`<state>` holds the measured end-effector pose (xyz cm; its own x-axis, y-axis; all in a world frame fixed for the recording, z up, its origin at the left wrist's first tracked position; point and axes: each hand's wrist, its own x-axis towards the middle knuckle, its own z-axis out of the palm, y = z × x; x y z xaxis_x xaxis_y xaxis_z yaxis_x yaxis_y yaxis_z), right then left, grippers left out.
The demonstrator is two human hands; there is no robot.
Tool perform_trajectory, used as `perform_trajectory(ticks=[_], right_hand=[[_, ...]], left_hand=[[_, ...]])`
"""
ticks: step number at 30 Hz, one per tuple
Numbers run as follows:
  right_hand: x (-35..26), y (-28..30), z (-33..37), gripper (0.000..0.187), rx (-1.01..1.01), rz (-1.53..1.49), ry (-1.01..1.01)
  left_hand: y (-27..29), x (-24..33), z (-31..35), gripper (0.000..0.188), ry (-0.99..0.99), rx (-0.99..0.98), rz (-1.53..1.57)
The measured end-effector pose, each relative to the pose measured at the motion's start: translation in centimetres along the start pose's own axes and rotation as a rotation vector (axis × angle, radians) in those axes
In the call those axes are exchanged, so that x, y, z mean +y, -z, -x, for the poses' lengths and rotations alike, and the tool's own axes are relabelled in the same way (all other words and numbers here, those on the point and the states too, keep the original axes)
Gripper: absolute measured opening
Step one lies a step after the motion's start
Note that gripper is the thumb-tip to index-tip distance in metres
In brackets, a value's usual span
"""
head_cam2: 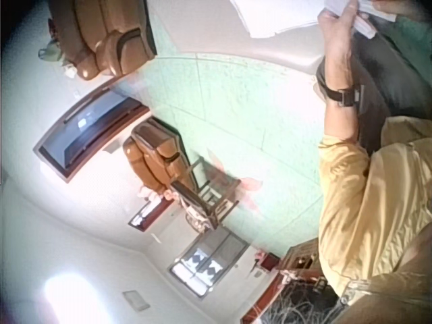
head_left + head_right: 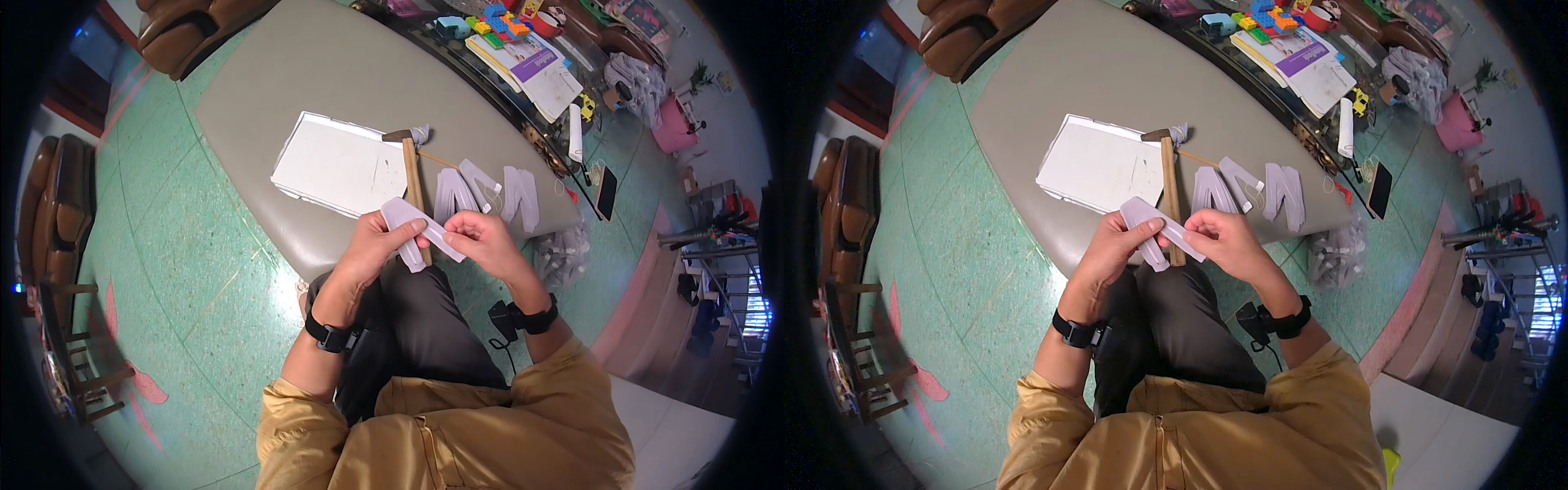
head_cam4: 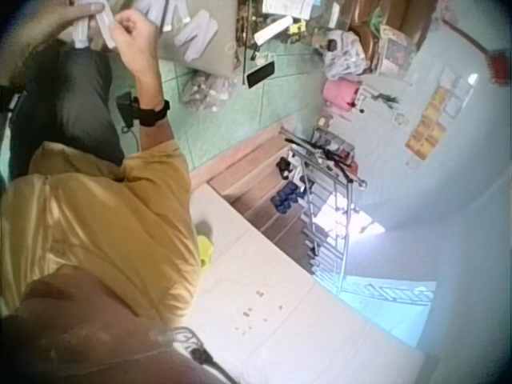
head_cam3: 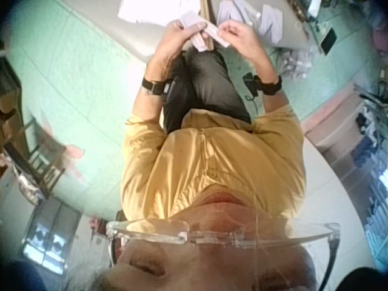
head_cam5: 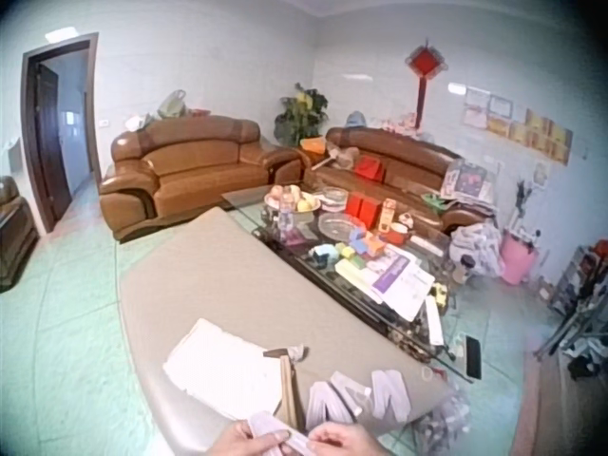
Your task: The person assembles paper letters by hammering together layers and folding tabs with their hands.
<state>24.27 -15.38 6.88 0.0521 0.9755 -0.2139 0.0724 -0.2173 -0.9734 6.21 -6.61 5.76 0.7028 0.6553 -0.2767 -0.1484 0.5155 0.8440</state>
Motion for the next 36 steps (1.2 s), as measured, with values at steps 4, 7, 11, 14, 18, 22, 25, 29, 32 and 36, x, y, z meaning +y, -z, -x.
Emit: perform_trajectory(ticks=[4,7,11,14,18,22,25,29,32,36], right_hand=[[-0.3,-0.5,0.5,0.005,0.015,0.092,0.025],[-1.3,-1.0,0.4,0.006,0.028,0.181,0.042],[-0.8,-0.8,0.2,0.009,0.059,0.085,0.023],[-0.5,-0.4,0.1,0.011,0.045,0.009,-0.098],[-0.1,-0.6,0.3,0.014,-0.025,-0.090,-0.088],[0.2,-0.8,0.7,0.017,-0.051,-0.146,-0.057],[0.7,-0.8,1.0,0.017,-0.045,-0.153,-0.047],[0.9,-1.2,1.1,0.015,-0.001,-0.133,-0.026],[1.1,-1.3,1.3,0.013,0.011,-0.108,0.011],[-0.2,-2.5,2.1,0.010,0.195,0.252,0.248]], left_hand=[[-0.4,-0.6,0.2,0.014,-0.074,0.050,-0.122],[-0.7,-1.3,0.3,0.015,-0.147,0.221,-0.293],[-1.0,-1.4,0.3,0.015,-0.102,0.224,-0.010],[-1.1,-0.8,0.7,0.014,0.014,0.168,0.114],[-0.6,-1.3,1.2,0.014,0.018,0.060,0.042],[-0.5,-1.3,1.6,0.015,0.031,0.093,0.036],[-0.4,-1.5,1.8,0.015,0.013,0.106,0.004],[-0.4,-1.8,1.8,0.015,0.024,0.123,-0.027],[-0.7,-1.7,2.1,0.014,0.032,0.116,-0.024],[-1.3,-1.3,2.6,0.013,0.035,0.128,-0.047]])
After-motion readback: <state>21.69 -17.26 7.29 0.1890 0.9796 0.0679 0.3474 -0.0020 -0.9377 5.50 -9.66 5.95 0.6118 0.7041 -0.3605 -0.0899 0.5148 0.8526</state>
